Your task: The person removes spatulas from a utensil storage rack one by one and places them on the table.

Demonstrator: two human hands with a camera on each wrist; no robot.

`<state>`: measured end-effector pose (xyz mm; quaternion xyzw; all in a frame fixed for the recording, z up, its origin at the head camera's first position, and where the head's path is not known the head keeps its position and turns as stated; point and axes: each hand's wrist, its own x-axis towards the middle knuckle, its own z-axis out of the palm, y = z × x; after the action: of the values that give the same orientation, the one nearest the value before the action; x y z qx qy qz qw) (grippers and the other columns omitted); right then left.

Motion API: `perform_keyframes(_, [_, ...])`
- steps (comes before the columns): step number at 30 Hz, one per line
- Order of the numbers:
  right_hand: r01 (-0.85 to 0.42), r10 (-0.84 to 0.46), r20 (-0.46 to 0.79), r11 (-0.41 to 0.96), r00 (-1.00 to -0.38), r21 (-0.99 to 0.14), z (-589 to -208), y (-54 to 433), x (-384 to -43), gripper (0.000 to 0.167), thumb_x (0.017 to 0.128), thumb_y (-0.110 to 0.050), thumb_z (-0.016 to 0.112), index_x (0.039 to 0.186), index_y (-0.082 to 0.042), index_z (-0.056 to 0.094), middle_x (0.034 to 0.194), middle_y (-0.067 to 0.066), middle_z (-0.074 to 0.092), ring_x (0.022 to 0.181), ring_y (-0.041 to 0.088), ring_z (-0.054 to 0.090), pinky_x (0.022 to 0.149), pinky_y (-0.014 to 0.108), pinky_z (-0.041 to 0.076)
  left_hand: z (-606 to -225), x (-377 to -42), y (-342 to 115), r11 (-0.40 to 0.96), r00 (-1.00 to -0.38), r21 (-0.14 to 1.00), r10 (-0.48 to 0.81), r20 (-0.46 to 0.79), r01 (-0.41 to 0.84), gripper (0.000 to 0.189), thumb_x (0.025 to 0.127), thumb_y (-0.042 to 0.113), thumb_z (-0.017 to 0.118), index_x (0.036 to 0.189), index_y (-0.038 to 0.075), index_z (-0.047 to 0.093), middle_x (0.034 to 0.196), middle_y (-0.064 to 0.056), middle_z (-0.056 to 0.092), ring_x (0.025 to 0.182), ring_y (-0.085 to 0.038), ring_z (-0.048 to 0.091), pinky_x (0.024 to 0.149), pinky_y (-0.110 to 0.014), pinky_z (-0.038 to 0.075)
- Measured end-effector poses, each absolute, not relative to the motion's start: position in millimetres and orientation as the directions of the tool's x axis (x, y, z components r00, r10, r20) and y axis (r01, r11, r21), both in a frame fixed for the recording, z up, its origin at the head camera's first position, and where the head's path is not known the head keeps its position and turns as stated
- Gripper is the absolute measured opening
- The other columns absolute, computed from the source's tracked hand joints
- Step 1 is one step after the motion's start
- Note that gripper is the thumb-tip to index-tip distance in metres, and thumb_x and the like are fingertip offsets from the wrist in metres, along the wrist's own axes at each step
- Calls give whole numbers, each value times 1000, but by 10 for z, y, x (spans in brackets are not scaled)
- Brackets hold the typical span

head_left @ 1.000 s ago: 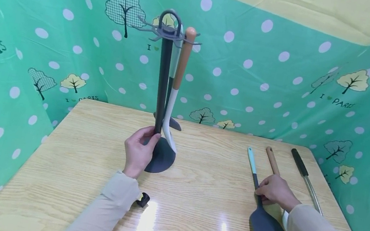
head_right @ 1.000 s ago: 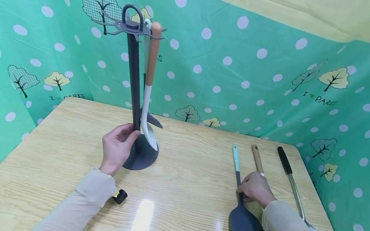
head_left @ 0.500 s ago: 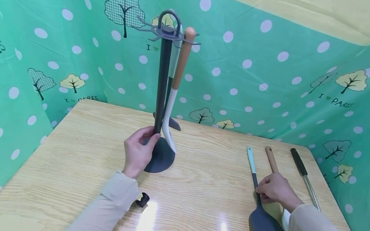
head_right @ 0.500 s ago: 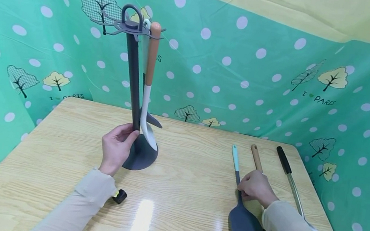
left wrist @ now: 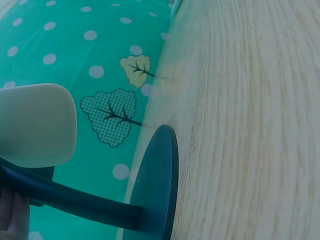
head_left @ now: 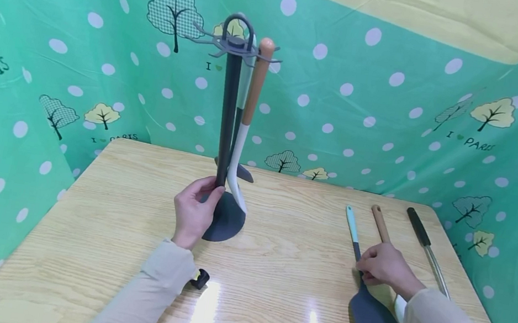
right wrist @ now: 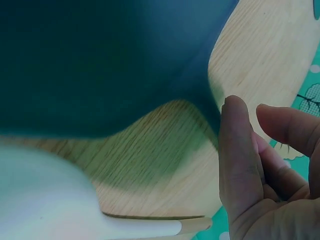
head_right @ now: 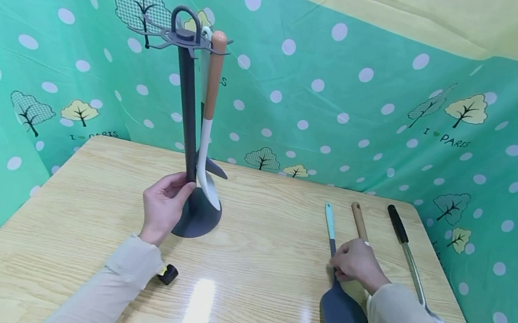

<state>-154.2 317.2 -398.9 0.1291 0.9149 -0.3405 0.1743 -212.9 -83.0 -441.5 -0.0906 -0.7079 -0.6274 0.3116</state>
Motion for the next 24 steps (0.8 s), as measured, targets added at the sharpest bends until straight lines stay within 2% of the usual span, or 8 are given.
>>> perform_keyframes(5, [326, 96, -388, 741, -916, -587, -3969, 3121, -1534, 11, 86, -3, 63, 92, 5, 67, 81, 13, 64, 66, 18, 63, 60, 35, 57, -4423, -2136, -828, 186, -789, 833, -265, 554, 522, 23, 85, 11, 73, 108, 9, 71, 96, -7, 71, 85, -22, 68, 82, -40, 54])
perform_keyframes(9, [298, 84, -357, 743, -930, -600, -3921, 3067, -1560, 14, 87, -4, 62, 96, 5, 67, 83, 13, 64, 66, 18, 63, 60, 35, 57, -4416, -2138, -819, 190, -790, 835, -270, 551, 517, 24, 85, 4, 72, 108, 4, 70, 96, -12, 71, 85, -27, 68, 82, -46, 54])
perform_keyframes(12, [270, 64, -332, 733, -941, -624, -3877, 3025, -1585, 15, 88, -5, 62, 97, 6, 67, 93, 19, 62, 66, 19, 63, 60, 35, 57, -4344, -2100, -804, 196, -793, 837, -270, 547, 511, 23, 84, -1, 70, 108, -1, 69, 96, -18, 70, 85, -31, 67, 82, -48, 53])
perform_keyframes(15, [230, 37, -292, 713, -956, -662, -3842, 2977, -1594, 16, 88, -5, 63, 99, 6, 67, 126, 20, 44, 67, 20, 64, 60, 36, 57, -4225, -2024, -784, 197, -799, 842, -266, 539, 503, 23, 84, -3, 69, 107, -5, 68, 95, -21, 69, 85, -33, 67, 83, -48, 53])
perform_keyframes(16, [219, 27, -284, 707, -958, -673, -3833, 2958, -1590, 17, 88, -5, 63, 99, 6, 67, 127, 22, 43, 67, 21, 64, 60, 36, 57, -4186, -1998, -777, 196, -801, 843, -264, 537, 500, 23, 84, -4, 69, 107, -6, 68, 95, -21, 69, 86, -34, 67, 83, -48, 53])
perform_keyframes(19, [203, 6, -275, 688, -961, -697, -3819, 2887, -1572, 17, 88, -5, 63, 99, 7, 66, 121, 21, 51, 68, 21, 65, 61, 35, 58, -4127, -1951, -773, 202, -802, 844, -264, 536, 498, 22, 84, -4, 69, 107, -6, 68, 95, -20, 69, 85, -31, 67, 83, -45, 54])
perform_keyframes(22, [218, 4, -292, 677, -956, -703, -3818, 2809, -1557, 15, 88, -5, 62, 97, 6, 66, 90, 19, 63, 69, 20, 65, 63, 35, 58, -4112, -1934, -773, 207, -799, 842, -266, 539, 498, 22, 84, -3, 69, 106, -5, 68, 95, -20, 69, 85, -31, 68, 83, -45, 54])
perform_keyframes(24, [218, 4, -291, 671, -957, -709, -3818, 2765, -1559, 13, 88, -5, 62, 96, 5, 66, 88, 16, 64, 70, 20, 65, 64, 34, 58, -4111, -1930, -772, 207, -799, 842, -268, 539, 499, 22, 84, -3, 69, 106, -5, 68, 95, -20, 69, 85, -31, 68, 83, -46, 53])
